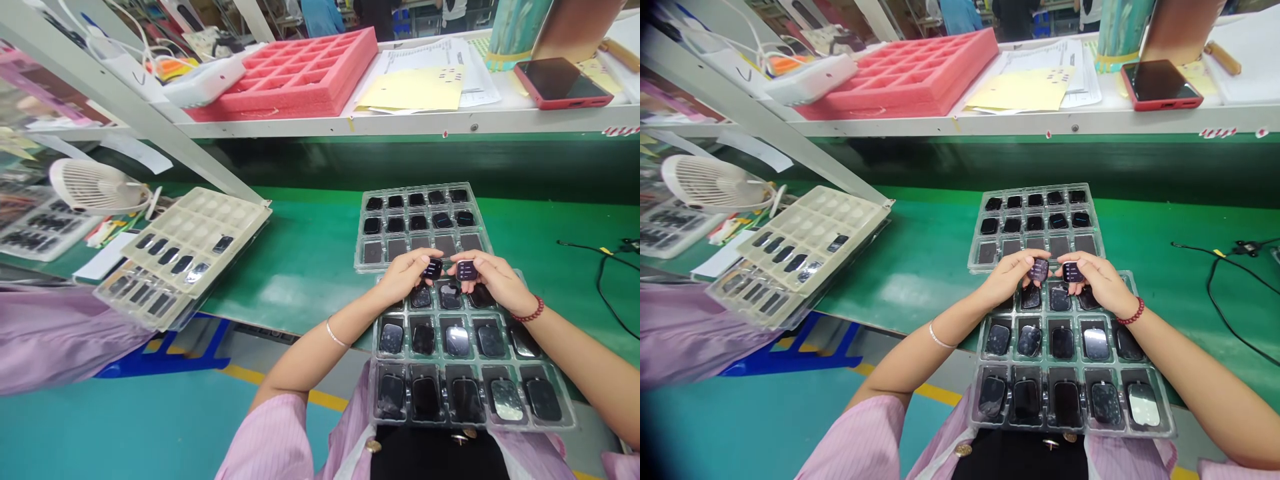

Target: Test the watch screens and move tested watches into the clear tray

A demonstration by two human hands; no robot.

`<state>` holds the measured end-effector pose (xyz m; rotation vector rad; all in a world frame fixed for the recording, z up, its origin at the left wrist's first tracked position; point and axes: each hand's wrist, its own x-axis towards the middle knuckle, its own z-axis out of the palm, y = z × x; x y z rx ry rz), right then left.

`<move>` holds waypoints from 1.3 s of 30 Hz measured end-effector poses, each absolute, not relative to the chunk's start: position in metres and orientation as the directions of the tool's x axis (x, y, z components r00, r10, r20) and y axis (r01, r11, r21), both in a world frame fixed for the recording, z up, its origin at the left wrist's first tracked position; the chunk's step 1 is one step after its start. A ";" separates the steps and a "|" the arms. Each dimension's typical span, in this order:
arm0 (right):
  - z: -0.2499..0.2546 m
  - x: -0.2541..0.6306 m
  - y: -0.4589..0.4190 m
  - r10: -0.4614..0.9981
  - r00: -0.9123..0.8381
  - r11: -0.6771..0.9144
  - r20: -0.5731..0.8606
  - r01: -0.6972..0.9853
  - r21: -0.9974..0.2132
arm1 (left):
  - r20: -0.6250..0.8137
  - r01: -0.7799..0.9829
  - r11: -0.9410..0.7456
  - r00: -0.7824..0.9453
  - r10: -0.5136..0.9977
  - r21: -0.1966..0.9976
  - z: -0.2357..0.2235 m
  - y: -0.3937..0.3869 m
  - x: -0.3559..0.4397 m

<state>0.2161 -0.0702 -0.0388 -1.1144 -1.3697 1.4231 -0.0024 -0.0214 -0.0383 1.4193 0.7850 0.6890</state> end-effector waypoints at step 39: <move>-0.033 0.213 -0.072 0.970 -0.238 -0.010 -0.038 0.117 -0.993 | -0.031 -0.060 0.077 0.555 0.831 0.995 -0.033 -0.025 0.001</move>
